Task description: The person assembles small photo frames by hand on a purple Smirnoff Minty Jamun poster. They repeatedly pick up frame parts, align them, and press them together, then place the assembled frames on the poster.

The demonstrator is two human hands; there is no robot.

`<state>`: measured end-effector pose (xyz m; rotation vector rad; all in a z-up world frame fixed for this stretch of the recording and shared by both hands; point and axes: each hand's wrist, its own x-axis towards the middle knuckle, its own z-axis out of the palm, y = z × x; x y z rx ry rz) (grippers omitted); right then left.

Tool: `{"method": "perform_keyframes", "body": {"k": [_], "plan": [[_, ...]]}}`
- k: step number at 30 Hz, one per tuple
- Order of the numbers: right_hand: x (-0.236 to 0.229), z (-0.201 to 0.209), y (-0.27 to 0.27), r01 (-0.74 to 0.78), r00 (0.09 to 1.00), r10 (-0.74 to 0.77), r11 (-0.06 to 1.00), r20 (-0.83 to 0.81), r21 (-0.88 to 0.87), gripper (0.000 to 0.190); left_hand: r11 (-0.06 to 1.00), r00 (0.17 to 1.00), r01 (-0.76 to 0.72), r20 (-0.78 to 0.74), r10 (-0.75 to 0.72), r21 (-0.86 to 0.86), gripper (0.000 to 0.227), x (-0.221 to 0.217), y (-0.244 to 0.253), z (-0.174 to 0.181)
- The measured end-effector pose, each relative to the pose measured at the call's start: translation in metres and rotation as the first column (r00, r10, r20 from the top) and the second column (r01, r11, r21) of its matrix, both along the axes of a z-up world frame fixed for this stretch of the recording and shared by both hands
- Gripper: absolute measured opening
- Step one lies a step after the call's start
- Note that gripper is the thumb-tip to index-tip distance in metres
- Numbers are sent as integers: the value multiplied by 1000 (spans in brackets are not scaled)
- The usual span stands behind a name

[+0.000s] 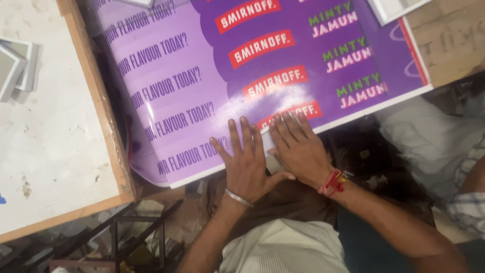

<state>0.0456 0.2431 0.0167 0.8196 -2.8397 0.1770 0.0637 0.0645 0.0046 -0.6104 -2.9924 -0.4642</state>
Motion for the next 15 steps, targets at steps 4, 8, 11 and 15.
{"method": "perform_keyframes", "body": {"k": [4,8,11,15], "plan": [[-2,-7,2,-9,999,9,1000,-32,-7,51,997,999,47,-20,-49,-65,126,0,1,-2],[-1,-5,1,16,998,-12,998,-60,57,49,999,1000,29,0,-29,-15,127,0,2,3],[5,-1,-5,72,997,-74,996,22,54,53,994,997,-38,63,45,-100,124,19,0,5],[5,2,-7,83,997,-83,995,-1,52,51,990,991,-124,34,126,-67,117,35,5,1]]}}
